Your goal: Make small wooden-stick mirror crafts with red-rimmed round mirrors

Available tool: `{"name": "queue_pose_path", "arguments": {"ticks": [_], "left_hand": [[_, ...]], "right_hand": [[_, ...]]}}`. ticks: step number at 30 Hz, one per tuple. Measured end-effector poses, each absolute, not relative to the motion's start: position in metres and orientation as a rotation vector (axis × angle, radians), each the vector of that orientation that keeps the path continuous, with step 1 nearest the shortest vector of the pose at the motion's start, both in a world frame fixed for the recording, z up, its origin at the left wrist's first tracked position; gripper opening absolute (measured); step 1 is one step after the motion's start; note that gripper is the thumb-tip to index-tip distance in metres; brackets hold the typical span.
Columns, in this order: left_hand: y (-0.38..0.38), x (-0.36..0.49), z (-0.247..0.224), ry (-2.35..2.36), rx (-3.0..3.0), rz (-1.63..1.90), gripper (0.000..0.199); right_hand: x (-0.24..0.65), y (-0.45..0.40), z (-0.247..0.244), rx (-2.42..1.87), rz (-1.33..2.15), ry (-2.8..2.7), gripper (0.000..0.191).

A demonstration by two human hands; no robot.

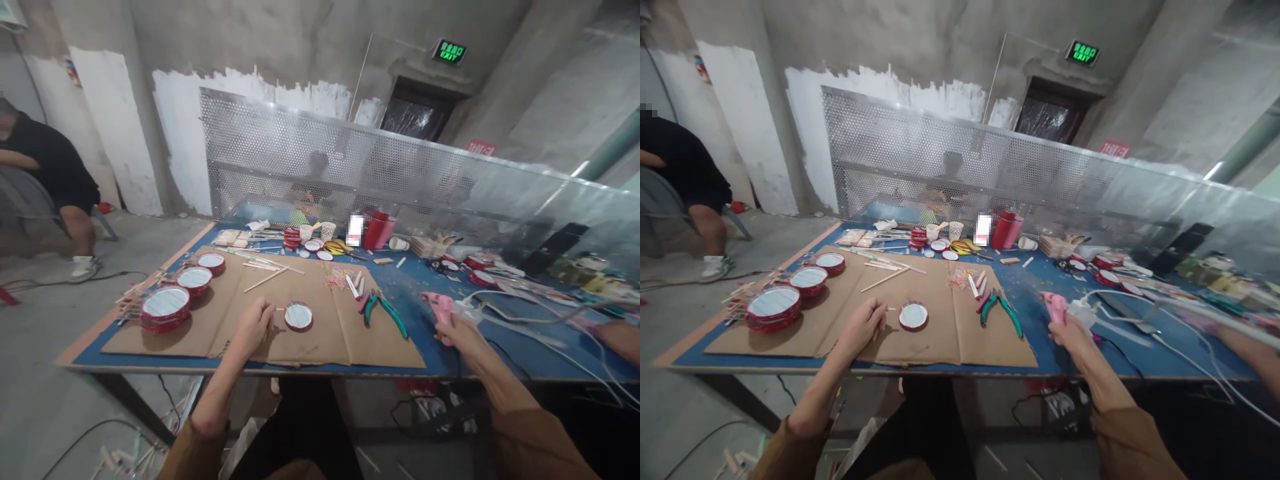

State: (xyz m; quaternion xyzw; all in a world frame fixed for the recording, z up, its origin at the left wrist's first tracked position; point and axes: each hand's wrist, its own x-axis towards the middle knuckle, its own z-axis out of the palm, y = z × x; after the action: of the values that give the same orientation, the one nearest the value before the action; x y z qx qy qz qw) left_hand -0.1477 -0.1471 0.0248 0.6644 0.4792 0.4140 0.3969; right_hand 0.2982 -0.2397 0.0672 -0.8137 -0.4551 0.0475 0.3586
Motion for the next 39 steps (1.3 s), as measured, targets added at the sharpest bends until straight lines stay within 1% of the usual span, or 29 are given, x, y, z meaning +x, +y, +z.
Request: {"name": "queue_pose_path", "arguments": {"ticks": [1,2,4,6,9,15,21,27,30,33,36,39], "left_hand": [[-0.147,-0.148,0.025,1.218,1.688,1.05,0.03],[-0.147,-0.148,0.025,1.222,1.693,1.05,0.03],[-0.147,-0.148,0.024,1.231,1.699,1.047,0.029],[-0.147,-0.148,0.024,1.244,1.702,1.033,0.028],[-0.146,-0.147,0.024,1.273,1.71,1.011,0.028],[-0.147,-0.144,0.022,1.431,1.761,0.996,0.026],[-0.155,-0.142,0.021,1.611,1.79,0.939,0.025],[-0.158,-0.142,0.021,1.624,1.78,0.934,0.026],[-0.159,-0.142,0.022,1.624,1.763,0.937,0.024],[-0.16,-0.141,0.023,1.634,1.76,0.92,0.023],[-0.161,-0.14,0.025,1.641,1.758,0.907,0.022],[-0.162,-0.14,0.027,1.654,1.752,0.893,0.021]], "right_hand": [[0.292,-0.243,0.071,-1.954,0.322,-1.033,0.007],[0.283,-0.246,0.076,-1.79,0.502,-0.934,0.015],[0.257,-0.252,0.085,-1.579,0.702,-0.862,0.031],[0.225,-0.258,0.093,-1.52,0.829,-0.856,0.039],[0.175,-0.261,0.094,-1.494,0.975,-0.853,0.041],[0.102,-0.247,0.063,-1.384,1.211,-0.939,0.048],[0.054,-0.234,0.036,-1.376,1.012,-0.989,0.05],[0.029,-0.243,0.023,-1.438,1.021,-1.21,0.046],[0.023,-0.246,0.016,-1.531,0.984,-1.239,0.048],[0.02,-0.247,0.016,-1.583,0.961,-1.238,0.049],[0.016,-0.248,0.023,-1.552,0.954,-1.289,0.045],[0.011,-0.25,0.028,-1.517,0.854,-1.288,0.039]]}}
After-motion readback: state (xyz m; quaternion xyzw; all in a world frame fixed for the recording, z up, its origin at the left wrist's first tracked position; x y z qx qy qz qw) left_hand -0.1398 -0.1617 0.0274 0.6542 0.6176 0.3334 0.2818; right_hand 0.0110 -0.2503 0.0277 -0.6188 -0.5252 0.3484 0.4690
